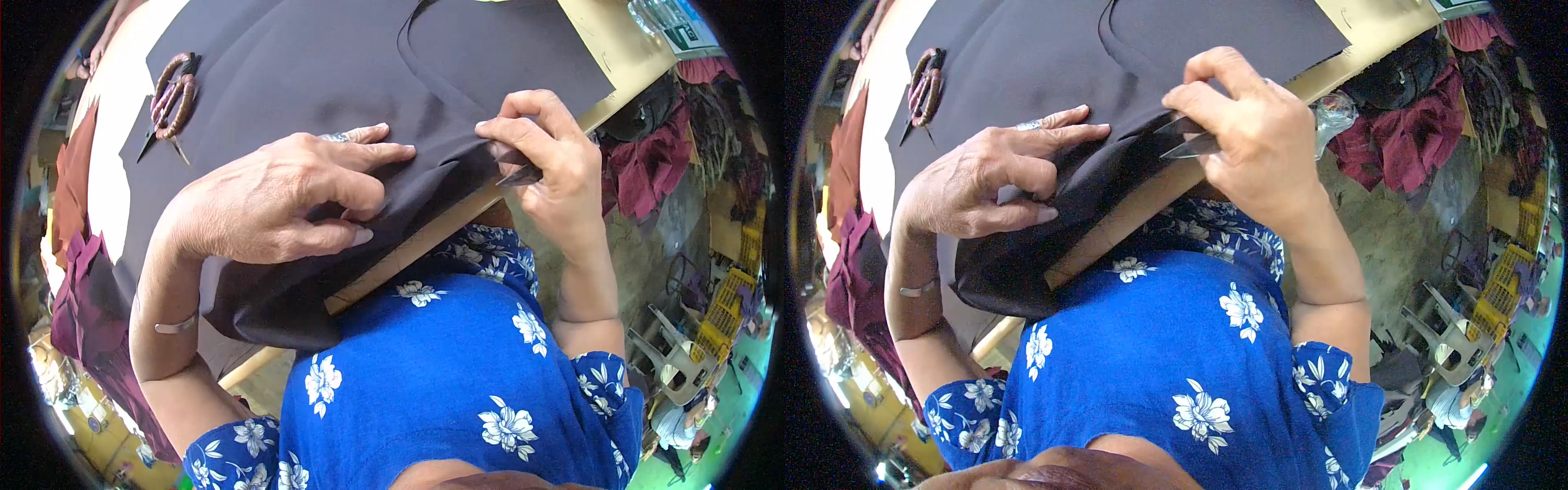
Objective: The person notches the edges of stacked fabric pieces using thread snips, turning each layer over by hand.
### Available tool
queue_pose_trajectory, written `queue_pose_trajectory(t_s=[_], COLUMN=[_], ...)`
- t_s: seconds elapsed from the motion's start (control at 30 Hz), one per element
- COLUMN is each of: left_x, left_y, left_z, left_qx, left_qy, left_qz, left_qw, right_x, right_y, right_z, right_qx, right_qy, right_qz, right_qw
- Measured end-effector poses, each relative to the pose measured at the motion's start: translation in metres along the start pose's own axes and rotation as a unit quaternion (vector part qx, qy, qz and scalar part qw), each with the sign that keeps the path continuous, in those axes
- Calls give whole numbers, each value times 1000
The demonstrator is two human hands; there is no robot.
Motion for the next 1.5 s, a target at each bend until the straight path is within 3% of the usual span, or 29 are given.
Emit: queue_pose_trajectory(t_s=[0.1, 0.27, 0.43, 0.53, 0.57, 0.6, 0.67, 1.0, 1.13, 1.23, 1.33, 1.37, 1.5], left_x=[-2, -17, -19, -20, -20, -20, -20, 9, 45, 86, 119, 126, 127], left_y=[6, 32, 33, 33, 32, 32, 31, -6, -35, -62, -70, -70, -67], left_z=[1, 0, -1, -3, -3, -4, -4, -11, -5, 8, 15, 17, 15], left_qx=[-15, 14, 14, 4, 1, -1, -6, -130, -235, -277, -257, -297, -311], left_qy=[-3, -48, -56, -67, -72, -72, -73, -173, -249, -364, -459, -425, -400], left_qz=[-41, -181, -179, -181, -180, -178, -173, -93, -322, -382, -311, -285, -258], left_qw=[999, 982, 982, 981, 981, 981, 982, 972, 883, 803, 791, 806, 823], right_x=[3, -19, -11, 6, 12, 16, 9, -5, -3, -2, 0, 1, 3], right_y=[-3, -2, -14, -7, -1, 4, 12, 7, 8, 12, 15, 16, 18], right_z=[0, 14, 15, 18, 18, 18, 23, 14, 7, 6, 6, 5, 3], right_qx=[-59, -46, -104, -51, 0, 42, 27, -14, -13, -3, 19, 24, 24], right_qy=[-50, 25, 44, -7, -78, -81, -84, 21, 6, 13, 6, 6, 10], right_qz=[48, 29, -42, -52, 12, 37, 72, -9, 25, 32, 34, 32, 23], right_qw=[996, 998, 993, 997, 997, 995, 993, 1000, 1000, 999, 999, 999, 999])
Point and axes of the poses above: each hand's wrist, its own z-axis away from the middle knuckle, its own y-axis out of the palm, x = y × z, the point moved 5 cm from there along -z, towards the middle knuckle, and after that the axes turned 10 degrees about -z, right-handed, at the moved point
